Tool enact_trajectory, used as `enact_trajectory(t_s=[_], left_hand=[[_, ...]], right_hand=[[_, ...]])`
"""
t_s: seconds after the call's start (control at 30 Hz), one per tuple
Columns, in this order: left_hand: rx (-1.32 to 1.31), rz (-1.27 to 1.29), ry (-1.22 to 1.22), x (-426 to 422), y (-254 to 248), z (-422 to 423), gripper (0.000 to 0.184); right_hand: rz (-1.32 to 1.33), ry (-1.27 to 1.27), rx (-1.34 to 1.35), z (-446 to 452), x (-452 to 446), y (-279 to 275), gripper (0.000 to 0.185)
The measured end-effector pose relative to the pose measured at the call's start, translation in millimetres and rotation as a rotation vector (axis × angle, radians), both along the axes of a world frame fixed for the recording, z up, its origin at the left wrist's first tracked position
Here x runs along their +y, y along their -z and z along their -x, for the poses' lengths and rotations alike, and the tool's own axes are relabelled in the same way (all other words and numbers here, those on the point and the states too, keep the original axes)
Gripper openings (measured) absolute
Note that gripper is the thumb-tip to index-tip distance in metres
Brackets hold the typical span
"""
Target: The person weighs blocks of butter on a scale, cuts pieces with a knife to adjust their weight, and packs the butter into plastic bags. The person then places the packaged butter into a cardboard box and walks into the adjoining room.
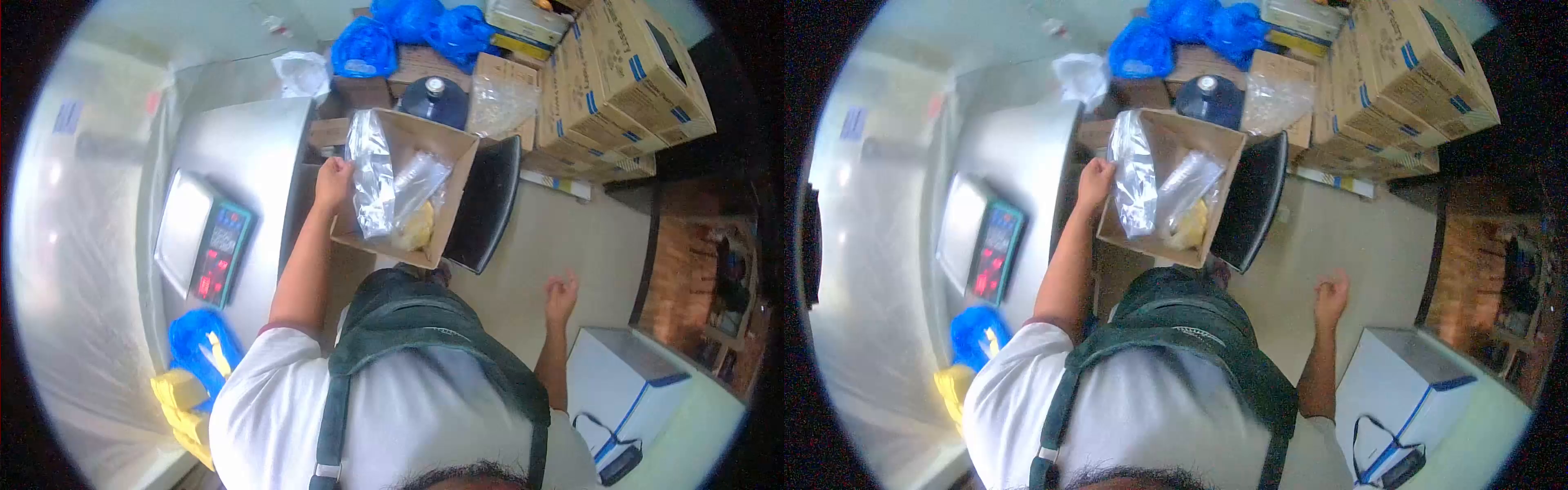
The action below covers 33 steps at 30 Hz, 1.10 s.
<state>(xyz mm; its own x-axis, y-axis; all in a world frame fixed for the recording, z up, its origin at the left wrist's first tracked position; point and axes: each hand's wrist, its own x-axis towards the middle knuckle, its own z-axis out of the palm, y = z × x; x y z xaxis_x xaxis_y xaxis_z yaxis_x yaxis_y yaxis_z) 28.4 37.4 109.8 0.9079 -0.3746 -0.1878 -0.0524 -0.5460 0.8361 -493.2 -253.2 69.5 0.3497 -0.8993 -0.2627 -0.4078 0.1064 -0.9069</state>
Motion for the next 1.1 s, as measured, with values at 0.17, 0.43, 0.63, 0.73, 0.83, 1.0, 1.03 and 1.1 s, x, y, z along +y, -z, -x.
enact_trajectory(t_s=[0.17, 0.43, 0.63, 0.73, 0.83, 1.0, 1.03, 1.1], left_hand=[[0.261, 0.365, -0.198, 60, -64, 37, 0.030], [0.344, 0.586, -0.456, 173, -143, 56, 0.020], [0.247, 0.608, -0.506, 262, -192, 58, 0.024], [0.153, 0.681, -0.592, 305, -216, 58, 0.033], [0.226, 0.774, -0.704, 340, -274, 73, 0.046], [-0.151, 0.842, -0.272, 416, -275, 70, 0.060], [-0.154, 0.844, -0.289, 432, -271, 70, 0.060], [0.042, 0.963, -0.289, 457, -271, 71, 0.056]], right_hand=[[0.117, -0.028, -0.089, -77, -28, -81, 0.046], [0.091, -0.358, -0.269, -172, 29, -112, 0.042], [0.197, -0.801, -0.392, -283, 180, -189, 0.033], [0.322, -1.087, -0.567, -330, 278, -248, 0.032], [0.488, -1.368, -0.646, -367, 350, -291, 0.036], [0.568, -1.520, -0.748, -399, 433, -309, 0.039], [0.566, -1.547, -0.769, -401, 443, -310, 0.040], [0.588, -1.599, -0.753, -407, 456, -316, 0.041]])
